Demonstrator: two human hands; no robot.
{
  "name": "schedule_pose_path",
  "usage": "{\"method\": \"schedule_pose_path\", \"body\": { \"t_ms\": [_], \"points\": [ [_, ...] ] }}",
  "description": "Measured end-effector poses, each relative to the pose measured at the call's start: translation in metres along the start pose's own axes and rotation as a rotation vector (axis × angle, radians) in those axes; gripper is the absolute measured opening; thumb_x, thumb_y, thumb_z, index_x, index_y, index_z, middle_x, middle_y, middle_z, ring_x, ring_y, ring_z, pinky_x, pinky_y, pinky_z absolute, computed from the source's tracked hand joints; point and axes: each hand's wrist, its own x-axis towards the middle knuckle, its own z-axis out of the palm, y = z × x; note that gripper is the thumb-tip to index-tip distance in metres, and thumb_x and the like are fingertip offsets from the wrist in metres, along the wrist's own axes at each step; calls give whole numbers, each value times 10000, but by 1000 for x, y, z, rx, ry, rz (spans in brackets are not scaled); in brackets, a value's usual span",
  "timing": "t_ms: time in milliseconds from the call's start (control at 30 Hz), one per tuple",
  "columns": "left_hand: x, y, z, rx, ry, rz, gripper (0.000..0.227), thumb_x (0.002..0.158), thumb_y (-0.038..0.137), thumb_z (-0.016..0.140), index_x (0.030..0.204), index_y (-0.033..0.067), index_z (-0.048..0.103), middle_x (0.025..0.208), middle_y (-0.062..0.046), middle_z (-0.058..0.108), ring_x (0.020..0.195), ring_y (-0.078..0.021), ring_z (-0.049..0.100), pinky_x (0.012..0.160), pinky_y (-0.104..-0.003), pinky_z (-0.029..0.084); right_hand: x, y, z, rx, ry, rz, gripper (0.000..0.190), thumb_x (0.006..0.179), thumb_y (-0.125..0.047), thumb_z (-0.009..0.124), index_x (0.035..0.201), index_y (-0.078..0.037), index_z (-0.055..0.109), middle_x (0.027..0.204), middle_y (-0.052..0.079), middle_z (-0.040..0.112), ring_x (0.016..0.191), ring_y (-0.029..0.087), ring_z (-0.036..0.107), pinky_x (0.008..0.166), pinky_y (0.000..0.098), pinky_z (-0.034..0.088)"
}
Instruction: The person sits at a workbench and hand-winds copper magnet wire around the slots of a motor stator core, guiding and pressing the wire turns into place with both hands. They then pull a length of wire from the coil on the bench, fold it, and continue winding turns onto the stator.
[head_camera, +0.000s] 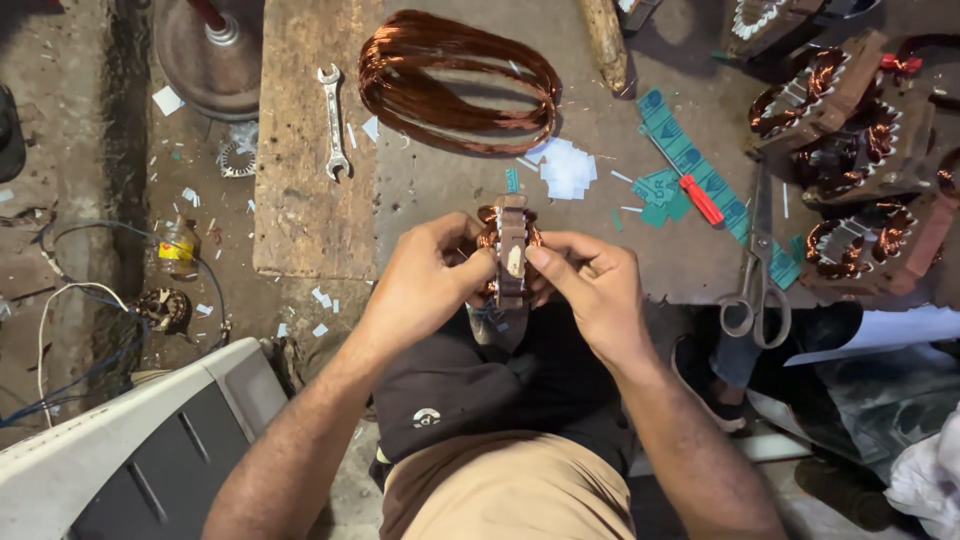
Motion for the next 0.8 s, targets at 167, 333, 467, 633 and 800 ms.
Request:
{"method": "schedule_pose_path", "body": {
  "t_ms": [167, 333, 467, 633, 800],
  "points": [
    [-1, 0, 1, 71, 37, 7, 232, 889, 160, 636, 958, -57, 681, 797, -94, 736, 656, -106, 674, 573, -275, 580, -1, 0, -1, -49, 12, 2, 269, 993, -147, 684, 1161, 57, 728, 869, 71, 741, 739, 114, 689, 661, 272, 569],
    [1, 3, 1, -2, 32, -30, 248, 932, 194, 606, 969, -39, 681, 796, -76, 730, 651, -96, 691, 568, -263, 610, -1, -2, -2, -97, 1, 32, 306, 998, -168, 663, 1205, 51, 716, 906, 63, 755, 772, 102, 701, 688, 258, 581],
    [3, -6, 0, -4, 15, 8, 266, 961, 210, 650, 955, -53, 692, 786, -82, 722, 646, -105, 670, 557, -276, 579, -1, 1, -3, -117, -11, 12, 316, 1013, -169, 652, 1228, 55, 708, 930, 61, 753, 793, 93, 696, 696, 254, 578],
    [3, -4, 1, -3, -4, 15, 252, 952, 190, 650, 943, -59, 684, 791, -74, 720, 660, -101, 676, 565, -276, 593, -3, 0, -2, -103, -2, 29, 310, 1007, -155, 652, 1233, 51, 699, 949, 51, 754, 812, 83, 699, 708, 251, 588],
    [-1, 15, 3, 103, 51, -1, 241, 865, 162, 657, 944, -63, 696, 801, -76, 744, 681, -106, 698, 577, -275, 612, -2, 1, -2, -99, -15, 9, 311, 1009, -148, 649, 1246, 49, 695, 943, 54, 747, 788, 80, 691, 677, 249, 575]
  ]
}}
